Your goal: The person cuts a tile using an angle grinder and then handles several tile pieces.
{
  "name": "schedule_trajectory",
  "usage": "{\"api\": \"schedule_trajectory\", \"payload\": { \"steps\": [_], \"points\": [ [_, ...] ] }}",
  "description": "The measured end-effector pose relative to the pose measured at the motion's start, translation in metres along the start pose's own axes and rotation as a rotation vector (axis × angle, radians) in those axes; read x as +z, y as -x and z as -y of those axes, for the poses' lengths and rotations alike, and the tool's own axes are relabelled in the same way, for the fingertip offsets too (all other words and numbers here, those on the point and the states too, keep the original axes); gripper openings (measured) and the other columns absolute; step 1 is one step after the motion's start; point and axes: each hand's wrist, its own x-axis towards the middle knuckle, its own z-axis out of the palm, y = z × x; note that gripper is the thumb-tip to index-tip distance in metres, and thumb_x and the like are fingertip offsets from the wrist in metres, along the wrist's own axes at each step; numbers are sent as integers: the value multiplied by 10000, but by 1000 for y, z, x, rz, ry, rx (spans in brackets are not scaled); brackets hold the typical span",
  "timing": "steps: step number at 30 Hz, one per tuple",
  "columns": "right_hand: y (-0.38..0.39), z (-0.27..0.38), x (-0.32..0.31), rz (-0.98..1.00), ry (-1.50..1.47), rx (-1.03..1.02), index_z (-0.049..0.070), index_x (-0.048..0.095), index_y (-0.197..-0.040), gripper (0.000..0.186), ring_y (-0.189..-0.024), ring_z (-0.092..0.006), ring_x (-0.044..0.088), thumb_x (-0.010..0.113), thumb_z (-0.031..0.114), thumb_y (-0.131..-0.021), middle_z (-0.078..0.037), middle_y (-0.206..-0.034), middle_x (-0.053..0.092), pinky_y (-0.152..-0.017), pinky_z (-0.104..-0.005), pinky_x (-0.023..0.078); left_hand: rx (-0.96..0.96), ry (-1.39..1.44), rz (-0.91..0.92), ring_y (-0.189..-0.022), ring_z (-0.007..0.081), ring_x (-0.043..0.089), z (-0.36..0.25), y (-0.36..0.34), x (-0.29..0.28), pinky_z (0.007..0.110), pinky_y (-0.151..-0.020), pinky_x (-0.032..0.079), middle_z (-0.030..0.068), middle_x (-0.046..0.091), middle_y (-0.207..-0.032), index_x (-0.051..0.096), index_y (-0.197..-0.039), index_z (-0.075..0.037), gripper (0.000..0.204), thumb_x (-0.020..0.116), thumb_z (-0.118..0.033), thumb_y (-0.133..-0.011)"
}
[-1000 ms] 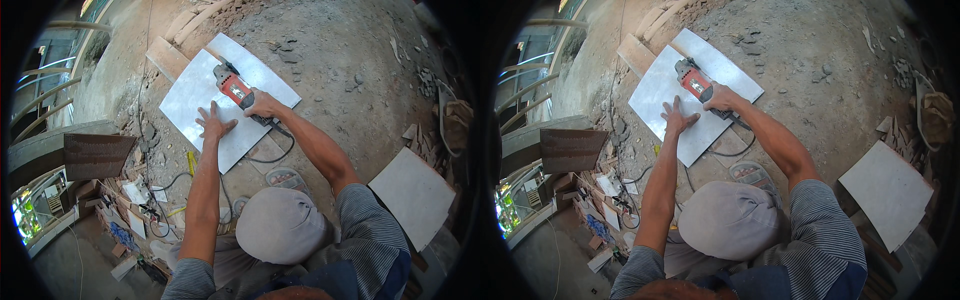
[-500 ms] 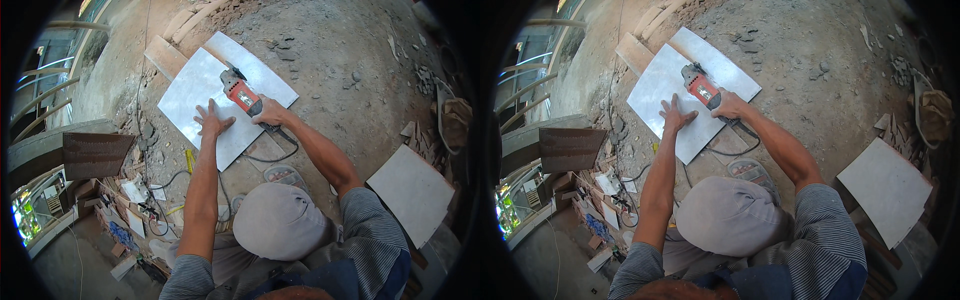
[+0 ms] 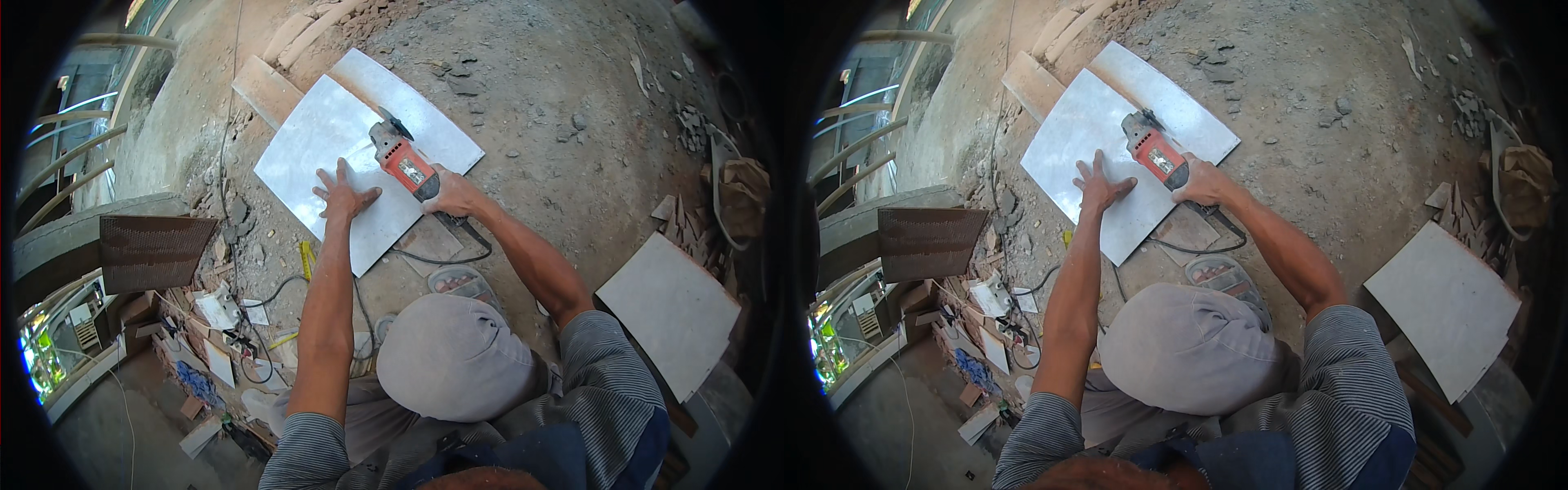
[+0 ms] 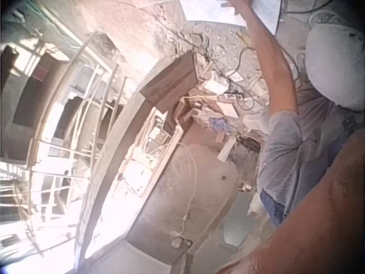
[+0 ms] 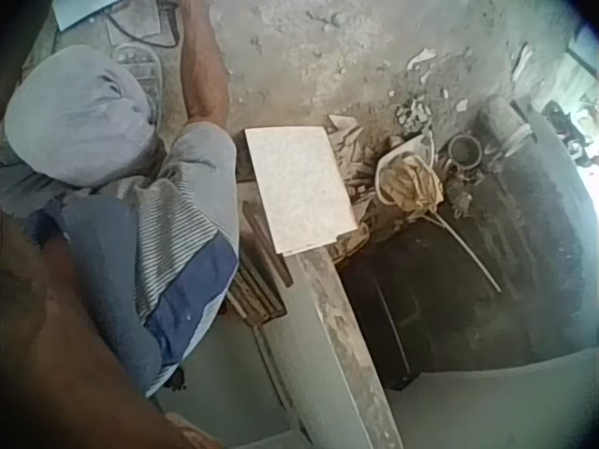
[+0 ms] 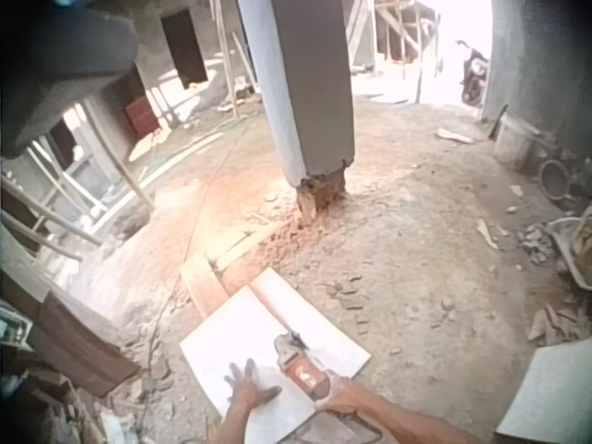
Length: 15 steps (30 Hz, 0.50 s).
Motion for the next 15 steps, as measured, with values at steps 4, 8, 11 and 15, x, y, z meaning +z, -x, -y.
{"api": "schedule_trajectory", "payload": {
  "steps": [4, 8, 11, 15],
  "points": [
    [8, -1, 0, 23, 42, 24, -91, 434, -1259, 879, -968, -395, 624, 753, 358, -574, -296, -1037, 627, -853, -385, 499, 11, 13, -9, -1399, 529, 3, 3, -1, 0, 745, -1016, 226, 206, -110, -1560, 62, -1516, -293, 1203, 823, -505, -609],
    [17, -10, 1, 10, 29, 27, -90, 441, -1247, 873, -961, -396, 625, 754, 357, -566, -295, -1037, 627, -854, -390, 497, 20, 16, -12, -1398, 530, 4, 3, -3, 2, 745, -1017, 224, 206, -111, -1560, 62, -1516, -293, 1203, 823, -507, -610],
    [21, -21, 6, -7, 16, 19, -89, 443, -1244, 869, -965, -395, 623, 752, 350, -561, -293, -1046, 624, -858, -391, 495, 13, 11, -11, -1398, 528, 11, 2, -4, 2, 745, -1018, 224, 200, -111, -1561, 63, -1516, -294, 1206, 825, -507, -606],
    [33, -24, 6, 9, -8, 45, -68, 429, -1276, 885, -971, -371, 618, 758, 328, -557, -271, -1055, 622, -861, -381, 489, 15, 9, -14, -1399, 525, 20, 3, -3, 3, 743, -1018, 230, 193, -111, -1563, 64, -1515, -297, 1207, 826, -511, -603]
  ]
}}
